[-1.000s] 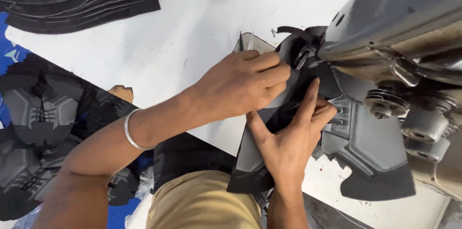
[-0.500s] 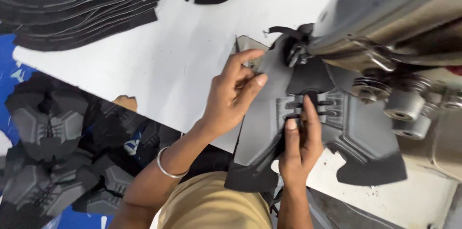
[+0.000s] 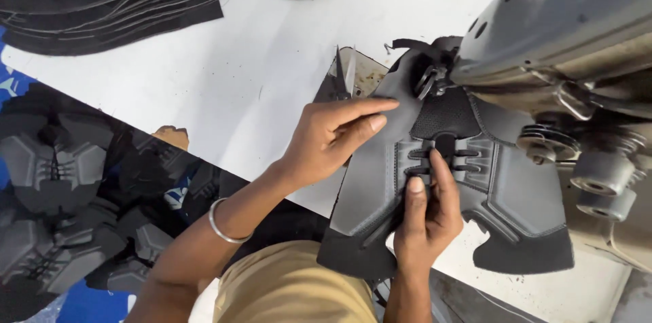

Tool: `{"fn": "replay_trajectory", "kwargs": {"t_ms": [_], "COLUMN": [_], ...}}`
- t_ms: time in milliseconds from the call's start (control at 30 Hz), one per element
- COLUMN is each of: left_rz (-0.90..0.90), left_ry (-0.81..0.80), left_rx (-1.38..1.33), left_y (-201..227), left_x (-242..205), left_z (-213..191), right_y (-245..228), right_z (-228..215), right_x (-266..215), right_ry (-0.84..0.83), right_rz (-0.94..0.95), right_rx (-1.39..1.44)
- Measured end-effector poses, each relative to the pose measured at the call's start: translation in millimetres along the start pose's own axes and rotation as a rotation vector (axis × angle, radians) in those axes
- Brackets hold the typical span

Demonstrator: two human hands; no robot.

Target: The person sews black shoe parts using a sewing machine. They pick up a shoe part, align it with another piece, and guide it through the machine to stitch them together. The person repeats this process for multiple shoe parts, stacking the finished items on the table.

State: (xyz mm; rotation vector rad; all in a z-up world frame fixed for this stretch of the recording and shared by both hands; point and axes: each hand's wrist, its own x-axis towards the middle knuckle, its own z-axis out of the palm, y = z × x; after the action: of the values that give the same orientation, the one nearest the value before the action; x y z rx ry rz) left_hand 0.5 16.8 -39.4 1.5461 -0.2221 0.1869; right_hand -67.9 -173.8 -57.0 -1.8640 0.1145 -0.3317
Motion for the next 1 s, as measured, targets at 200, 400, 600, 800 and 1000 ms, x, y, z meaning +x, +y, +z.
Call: {"fn": "replay_trajectory", "kwargs": {"t_ms": [200, 400, 600, 800, 1000], "left_rz": [0.042, -0.032, -0.032, -0.076, 0.072], "left_ry": [-0.076, -0.135, -0.079, -0.025, 0.07], "left_rx": [0.091, 0.168, 0.223, 0.206, 0.367], "left_y": [5, 16, 20, 20, 10], "left_x": [5, 24, 39, 42, 37], "left_z": [-10, -12, -2, 9, 9], "right_y": [-17, -24, -36, -38, -53], "right_z": [10, 18, 8, -26, -53], "right_x": [-3, 3, 34, 79, 129], "right_ry": [-0.031, 0.041, 0.036, -0.181, -0.439], "right_rz": [-0.086, -0.072, -0.007, -0.276, -0.357], "right_rx": [0.037, 0.008, -0.01, -0.249, -0.687]}}
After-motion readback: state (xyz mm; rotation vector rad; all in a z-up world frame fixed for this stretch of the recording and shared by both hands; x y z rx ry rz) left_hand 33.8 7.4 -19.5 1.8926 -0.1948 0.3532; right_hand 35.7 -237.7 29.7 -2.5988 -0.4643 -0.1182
